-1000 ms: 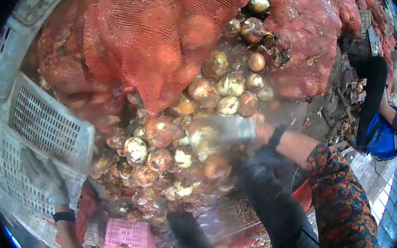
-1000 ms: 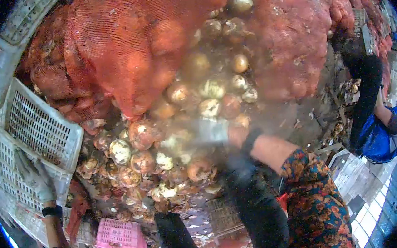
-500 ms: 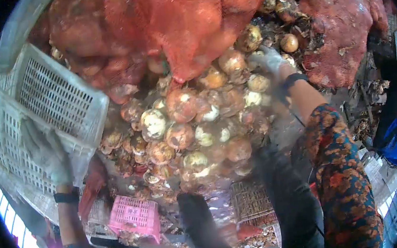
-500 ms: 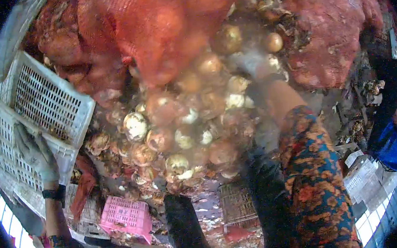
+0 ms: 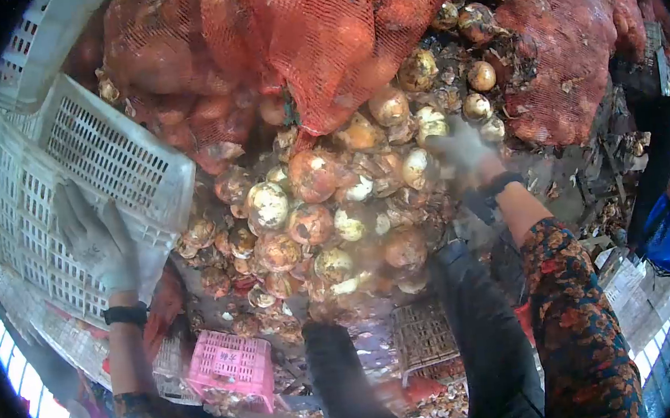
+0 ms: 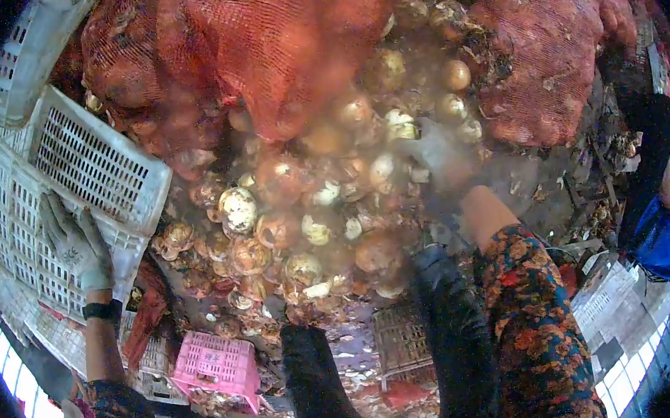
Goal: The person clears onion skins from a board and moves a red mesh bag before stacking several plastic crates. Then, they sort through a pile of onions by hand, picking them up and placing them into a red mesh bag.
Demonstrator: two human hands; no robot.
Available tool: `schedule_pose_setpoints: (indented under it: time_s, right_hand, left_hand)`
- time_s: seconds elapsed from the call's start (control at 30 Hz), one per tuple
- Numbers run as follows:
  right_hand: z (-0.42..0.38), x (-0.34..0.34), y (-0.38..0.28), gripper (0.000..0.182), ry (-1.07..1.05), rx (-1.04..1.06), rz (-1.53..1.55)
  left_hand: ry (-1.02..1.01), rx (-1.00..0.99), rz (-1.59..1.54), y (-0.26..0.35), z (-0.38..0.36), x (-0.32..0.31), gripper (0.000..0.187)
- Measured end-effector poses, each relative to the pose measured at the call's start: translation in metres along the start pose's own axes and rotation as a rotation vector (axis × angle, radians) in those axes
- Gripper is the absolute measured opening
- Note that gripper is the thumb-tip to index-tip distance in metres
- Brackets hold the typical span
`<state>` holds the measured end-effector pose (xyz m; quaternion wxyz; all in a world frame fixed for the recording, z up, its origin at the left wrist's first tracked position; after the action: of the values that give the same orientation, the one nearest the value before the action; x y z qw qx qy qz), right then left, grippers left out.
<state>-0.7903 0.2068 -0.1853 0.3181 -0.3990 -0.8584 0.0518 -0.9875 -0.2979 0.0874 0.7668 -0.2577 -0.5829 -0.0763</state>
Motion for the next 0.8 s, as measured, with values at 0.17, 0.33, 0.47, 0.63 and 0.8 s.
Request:
schedule_pose_setpoints:
  time_s: [0.17,0.33,0.47,0.63,0.8]
  right_hand:
    - [0.005,0.0,-0.03,0.087,0.124,-0.192,-0.08]
    - [0.011,-0.006,-0.021,0.084,0.21,-0.176,-0.016]
    - [0.031,-0.023,0.025,0.077,0.162,-0.009,0.1]
    - [0.017,-0.007,-0.017,0.088,0.107,-0.227,-0.029]
    - [0.02,-0.004,-0.04,0.098,0.152,-0.234,-0.204]
  left_hand:
    - [-0.025,0.015,-0.013,0.002,-0.001,0.001,0.055]
    - [0.0,-0.006,-0.008,0.0,-0.001,0.0,0.054]
    - [-0.013,-0.003,0.015,0.003,0.0,0.002,0.054]
    - [0.002,-0.022,-0.004,0.002,-0.001,0.002,0.054]
    - [0.028,-0.014,-0.052,-0.001,-0.004,-0.004,0.052]
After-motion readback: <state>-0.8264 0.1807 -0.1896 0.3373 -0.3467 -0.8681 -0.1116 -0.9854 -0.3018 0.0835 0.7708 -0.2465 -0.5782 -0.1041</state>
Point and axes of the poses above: each hand's wrist, its own z-axis towards the middle knuckle, its own x-axis out of the back of the hand, y = z × x, the point moved 5 cm from there along z, towards the middle knuckle, and after that the axes turned 1 degree about z, right-handed, at the moved point
